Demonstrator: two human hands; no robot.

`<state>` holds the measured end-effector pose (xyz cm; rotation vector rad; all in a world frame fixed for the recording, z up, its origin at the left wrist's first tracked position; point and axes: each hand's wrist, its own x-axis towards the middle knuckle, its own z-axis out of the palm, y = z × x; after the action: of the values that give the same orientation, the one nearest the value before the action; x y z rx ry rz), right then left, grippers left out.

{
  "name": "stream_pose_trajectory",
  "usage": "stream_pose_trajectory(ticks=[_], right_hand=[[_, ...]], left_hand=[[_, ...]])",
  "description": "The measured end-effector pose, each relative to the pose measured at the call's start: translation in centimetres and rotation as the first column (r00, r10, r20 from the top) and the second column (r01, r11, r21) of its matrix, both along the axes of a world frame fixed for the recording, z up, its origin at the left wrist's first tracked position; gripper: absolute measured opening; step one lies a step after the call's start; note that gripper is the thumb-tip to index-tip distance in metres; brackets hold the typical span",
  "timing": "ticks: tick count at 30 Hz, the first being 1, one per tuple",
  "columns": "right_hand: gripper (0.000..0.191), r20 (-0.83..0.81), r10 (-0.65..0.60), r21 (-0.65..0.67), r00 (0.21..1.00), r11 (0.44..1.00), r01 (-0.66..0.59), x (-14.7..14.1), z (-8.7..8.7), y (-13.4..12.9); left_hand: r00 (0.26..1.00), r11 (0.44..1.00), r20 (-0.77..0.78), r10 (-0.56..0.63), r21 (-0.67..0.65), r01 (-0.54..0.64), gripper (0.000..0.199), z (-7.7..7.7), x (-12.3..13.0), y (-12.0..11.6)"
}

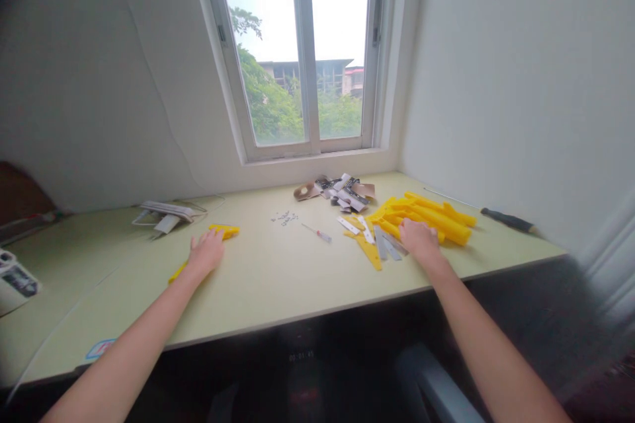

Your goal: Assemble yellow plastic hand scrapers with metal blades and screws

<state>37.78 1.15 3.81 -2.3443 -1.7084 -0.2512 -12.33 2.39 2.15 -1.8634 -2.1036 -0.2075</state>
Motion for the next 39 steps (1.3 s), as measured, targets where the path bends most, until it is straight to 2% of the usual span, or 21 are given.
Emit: stream_pose_trajectory(ticks=[3, 5, 7, 9, 11, 13, 15, 17, 18, 20, 23, 25, 26, 28, 29, 31, 32, 34, 35, 36, 39], right_hand=[[0.032, 0.005, 0.048, -0.038, 0.999, 0.998, -0.048, -0.1, 0.3, 0.1], [0.034, -0.022, 0.096, -0.049, 0.995, 0.994, -0.097, -0.1, 0.1, 0.3], [0.031, -0.060, 0.136, -0.060, 0.989, 0.988, -0.140, -0.2, -0.4, 0.5], [0.027, -0.063, 0.145, -0.037, 0.987, 0.988, -0.148, -0.2, -1.0, 0.8], [0.026, -0.041, 0.138, 0.026, 0.990, 0.990, -0.137, -0.3, -1.6, 1.0], [0.029, -0.035, 0.130, 0.104, 0.991, 0.987, -0.126, -0.4, -1.8, 1.2], [0.032, -0.058, 0.110, 0.172, 0.992, 0.980, -0.098, -0.5, -1.6, 1.3], [0.032, -0.074, 0.083, 0.237, 0.994, 0.969, -0.063, -1.0, -1.0, 1.2], [0.031, -0.067, 0.075, 0.280, 0.995, 0.959, -0.053, -1.4, -0.6, 1.0], [0.029, -0.022, 0.073, 0.387, 0.997, 0.920, -0.059, -2.7, 0.3, 0.6], [0.028, -0.037, 0.179, 0.503, 0.983, 0.853, -0.136, -6.3, 1.3, -0.2], [0.028, -0.179, 0.355, 0.485, 0.917, 0.843, -0.232, -9.5, 1.5, -1.0], [0.028, -0.275, 0.443, 0.452, 0.853, 0.843, -0.292, -11.2, 1.5, -1.4], [0.029, -0.413, 0.569, 0.399, 0.711, 0.815, -0.420, -14.7, 1.2, -2.1], [0.028, -0.450, 0.623, 0.377, 0.640, 0.782, -0.496, -16.3, 1.1, -2.4], [0.027, -0.498, 0.713, 0.356, 0.494, 0.687, -0.634, -19.2, 0.7, -2.6], [0.028, -0.525, 0.745, 0.335, 0.411, 0.625, -0.705, -20.4, 0.5, -2.3], [0.030, -0.586, 0.753, 0.312, 0.299, 0.550, -0.775, -22.4, 0.1, -1.0], [0.034, -0.614, 0.736, 0.307, 0.284, 0.555, -0.773, -23.1, -0.1, 0.1], [0.037, -0.636, 0.698, 0.299, 0.330, 0.617, -0.728, -23.7, -0.3, 1.2], [0.029, -0.600, 0.524, 0.235, 0.604, 0.838, -0.493, -24.9, -1.0, 4.6]], left_hand=[[0.995, 0.993, 0.042, -0.089, 0.081, 0.086, 0.042, -0.2, 1.9, -0.4], [0.973, 0.982, 0.154, -0.173, 0.102, 0.159, 0.043, -0.4, 3.7, -0.5], [0.916, 0.962, 0.300, -0.268, 0.136, 0.237, 0.043, -0.8, 5.8, -0.7], [0.825, 0.927, 0.423, -0.374, 0.199, 0.319, 0.041, -1.2, 8.1, -0.9], [0.688, 0.882, 0.553, -0.470, 0.299, 0.363, 0.037, -1.6, 10.2, -1.4], [0.499, 0.842, 0.680, -0.538, 0.397, 0.367, 0.032, -1.9, 12.1, -1.9], [0.277, 0.826, 0.793, -0.542, 0.443, 0.348, 0.028, -2.0, 13.7, -2.5], [0.040, 0.833, 0.868, -0.495, 0.460, 0.307, 0.027, -1.9, 14.8, -2.9], [-0.053, 0.843, 0.885, -0.462, 0.457, 0.285, 0.025, -1.8, 15.3, -3.0], [-0.151, 0.860, 0.898, -0.414, 0.440, 0.258, 0.023, -1.6, 16.2, -3.1], [-0.165, 0.877, 0.933, -0.321, 0.358, 0.319, 0.015, -1.1, 17.4, -2.9], [-0.211, 0.875, 0.942, -0.260, 0.322, 0.362, 0.014, -1.0, 17.9, -2.8], [-0.264, 0.874, 0.938, -0.226, 0.315, 0.370, 0.017, -0.9, 18.0, -2.7], [-0.410, 0.874, 0.896, -0.172, 0.331, 0.357, 0.025, -0.9, 17.9, -2.6], [-0.485, 0.877, 0.861, -0.153, 0.345, 0.335, 0.028, -0.9, 17.7, -2.5], [-0.604, 0.906, 0.783, -0.150, 0.353, 0.233, 0.028, -1.1, 16.9, -2.1], [-0.639, 0.932, 0.754, -0.156, 0.326, 0.156, 0.027, -1.2, 16.4, -1.9], [-0.675, 0.965, 0.697, -0.243, 0.247, -0.093, 0.023, -1.4, 15.4, -1.4], [-0.684, 0.957, 0.670, -0.289, 0.208, -0.201, 0.021, -1.4, 15.0, -1.1], [-0.701, 0.942, 0.632, -0.331, 0.172, -0.289, 0.019, -1.5, 14.6, -0.9], [-0.752, 0.923, 0.544, -0.372, 0.130, -0.362, 0.015, -1.6, 14.0, -0.8]])
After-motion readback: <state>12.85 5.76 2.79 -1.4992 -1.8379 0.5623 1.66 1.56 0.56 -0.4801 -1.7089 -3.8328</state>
